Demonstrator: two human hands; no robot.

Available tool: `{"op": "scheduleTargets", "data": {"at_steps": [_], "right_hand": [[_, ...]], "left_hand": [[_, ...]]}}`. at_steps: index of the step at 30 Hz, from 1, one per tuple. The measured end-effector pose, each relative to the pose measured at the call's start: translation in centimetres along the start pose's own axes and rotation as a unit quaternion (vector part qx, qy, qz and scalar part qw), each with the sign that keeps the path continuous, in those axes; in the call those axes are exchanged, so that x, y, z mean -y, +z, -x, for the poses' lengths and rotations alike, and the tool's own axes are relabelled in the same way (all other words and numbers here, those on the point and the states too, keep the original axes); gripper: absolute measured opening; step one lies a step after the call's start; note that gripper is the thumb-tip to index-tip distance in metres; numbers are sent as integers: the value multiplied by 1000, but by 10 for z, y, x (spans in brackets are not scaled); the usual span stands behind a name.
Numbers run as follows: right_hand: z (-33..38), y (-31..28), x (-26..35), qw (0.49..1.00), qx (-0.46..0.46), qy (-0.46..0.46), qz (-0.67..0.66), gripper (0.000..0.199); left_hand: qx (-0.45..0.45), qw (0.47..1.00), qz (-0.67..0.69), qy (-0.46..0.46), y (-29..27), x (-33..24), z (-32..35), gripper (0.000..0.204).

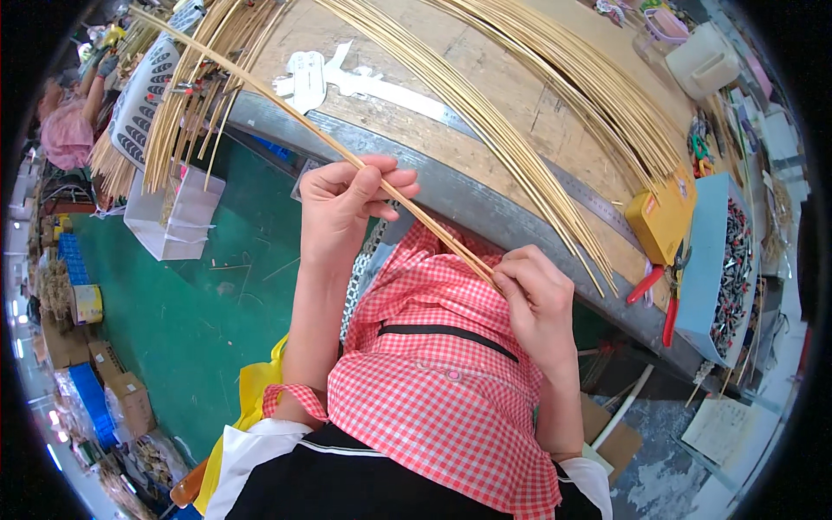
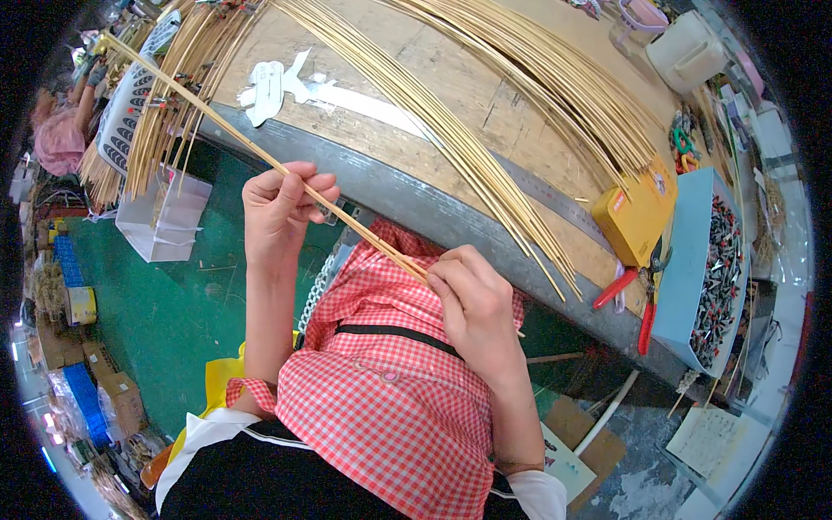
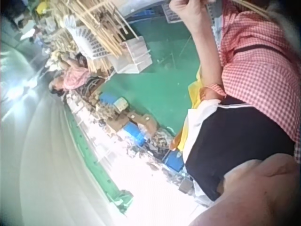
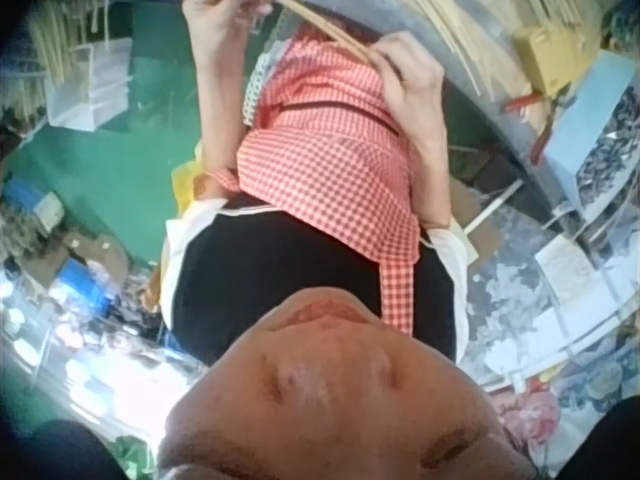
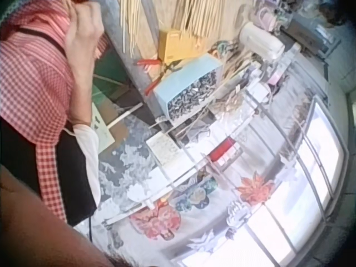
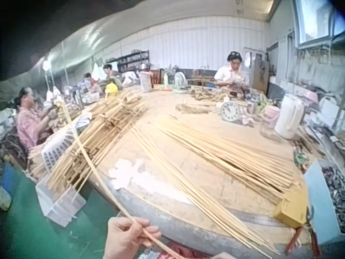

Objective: The person repeatedly picks up thin bamboo sticks and small metal clips from a workbench. They align the sticks and secure them together using the clips, then place the assembled units into a container. The process is repetitive and involves handling multiple sticks and clips throughout the video.

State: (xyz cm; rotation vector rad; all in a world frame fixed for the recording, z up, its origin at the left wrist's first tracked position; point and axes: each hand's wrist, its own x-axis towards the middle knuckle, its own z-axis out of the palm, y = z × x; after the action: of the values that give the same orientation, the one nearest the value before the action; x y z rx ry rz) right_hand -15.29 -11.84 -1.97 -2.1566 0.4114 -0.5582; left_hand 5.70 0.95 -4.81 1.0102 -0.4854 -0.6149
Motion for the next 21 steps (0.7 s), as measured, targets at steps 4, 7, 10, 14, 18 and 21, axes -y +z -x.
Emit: {"op": "scheduleTargets", "data": {"at_steps": [4,7,10,14,18,21], "right_hand": [[-8,1,3,996,-8,-80,50,10],[-14,7,6,997,0,-78,17,13],[-16,12,6,998,25,-60,26,13],[-18,8,10,998,52,-30,-3,12],[-22,8,10,997,72,-28,-31,11],[-27,6,13,993,76,-8,-85,11]], "left_hand": [[1,1000,10,12,3,-2,1,25],[-5,1000,11,15,6,-4,2,25],[-12,1000,-6,16,9,-7,3,24],[-22,999,-21,9,12,-10,4,23],[5,998,-64,26,18,-18,1,24],[47,993,-83,66,28,-34,-6,29]]}}
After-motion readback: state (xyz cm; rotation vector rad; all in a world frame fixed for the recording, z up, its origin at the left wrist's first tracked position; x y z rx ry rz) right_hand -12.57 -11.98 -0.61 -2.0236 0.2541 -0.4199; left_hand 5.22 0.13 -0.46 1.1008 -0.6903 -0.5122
